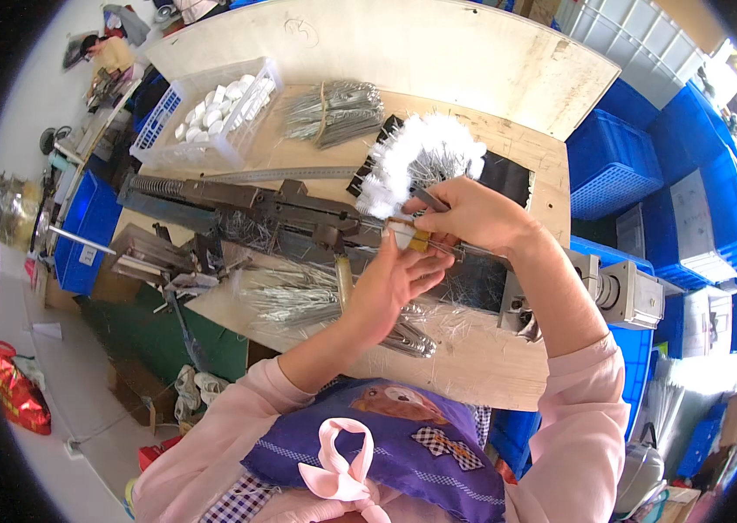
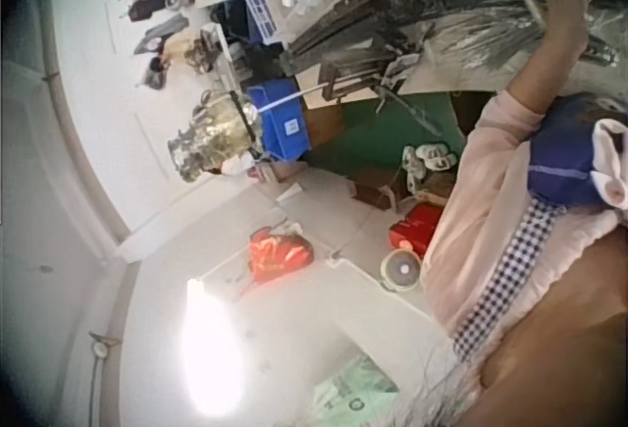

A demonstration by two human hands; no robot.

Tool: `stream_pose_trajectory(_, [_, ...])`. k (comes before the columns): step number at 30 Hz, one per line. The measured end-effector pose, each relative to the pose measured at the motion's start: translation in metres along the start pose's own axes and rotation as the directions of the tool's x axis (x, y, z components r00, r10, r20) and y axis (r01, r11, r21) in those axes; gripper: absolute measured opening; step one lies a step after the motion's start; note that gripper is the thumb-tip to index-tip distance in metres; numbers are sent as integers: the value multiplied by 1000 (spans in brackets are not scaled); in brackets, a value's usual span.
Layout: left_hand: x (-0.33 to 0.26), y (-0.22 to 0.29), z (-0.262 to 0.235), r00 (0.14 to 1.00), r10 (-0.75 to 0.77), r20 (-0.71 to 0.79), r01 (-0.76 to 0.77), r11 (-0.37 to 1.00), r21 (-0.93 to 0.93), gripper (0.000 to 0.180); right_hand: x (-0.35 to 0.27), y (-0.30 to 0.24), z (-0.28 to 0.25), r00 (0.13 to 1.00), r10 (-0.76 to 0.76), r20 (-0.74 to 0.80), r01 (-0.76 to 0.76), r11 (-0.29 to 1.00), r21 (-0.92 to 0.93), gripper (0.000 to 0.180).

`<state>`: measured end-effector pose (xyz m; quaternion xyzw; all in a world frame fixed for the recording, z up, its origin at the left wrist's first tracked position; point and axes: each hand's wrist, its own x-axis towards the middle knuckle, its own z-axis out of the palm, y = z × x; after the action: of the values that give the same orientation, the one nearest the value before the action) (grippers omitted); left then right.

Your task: The person places bristles into folded metal wires, inserts each wire into a twisting machine to form brushes, and sets the finished brushes onto a pile.

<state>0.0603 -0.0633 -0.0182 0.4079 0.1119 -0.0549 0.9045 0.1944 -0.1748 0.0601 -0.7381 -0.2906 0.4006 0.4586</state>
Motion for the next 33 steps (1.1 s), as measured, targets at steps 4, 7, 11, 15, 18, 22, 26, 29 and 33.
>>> stream_pose_trajectory(4, [-6,19,11,995,-7,103,52,896,-441,66,-16,-10,11,887,-450,-102,285,709,-645,33])
stream_pose_trajectory(7, [-14,37,-2,996,-25,85,76,746,-662,77,-32,-26,16,870,-382,-312,15,652,-758,33])
stream_pose_trajectory(11, [-14,35,-2,995,-32,96,91,709,-700,70,-32,-20,54,742,-664,-93,223,375,-900,35])
stream_pose_trajectory(15, [-17,30,-4,991,87,106,13,708,-706,62,-11,-18,51,750,-597,-287,272,673,-688,25])
stream_pose_trajectory(18, [-17,26,-9,994,102,47,-38,698,-715,63,-13,-10,32,826,-486,-287,233,757,-611,13])
stream_pose_trajectory(22, [-21,26,-7,991,132,37,-70,719,-692,64,-12,-17,45,801,-548,-241,233,657,-717,14])
stream_pose_trajectory(26, [-17,32,-10,991,112,68,-37,739,-673,64,-19,-16,40,774,-593,-223,231,592,-772,14])
stream_pose_trajectory(29, [-21,32,-6,996,73,48,-27,779,-627,65,-23,-11,42,739,-632,-235,228,562,-795,15])
stream_pose_trajectory(33, [-19,32,-6,996,70,54,-19,766,-642,67,-31,-25,52,710,-681,-180,298,521,-800,21])
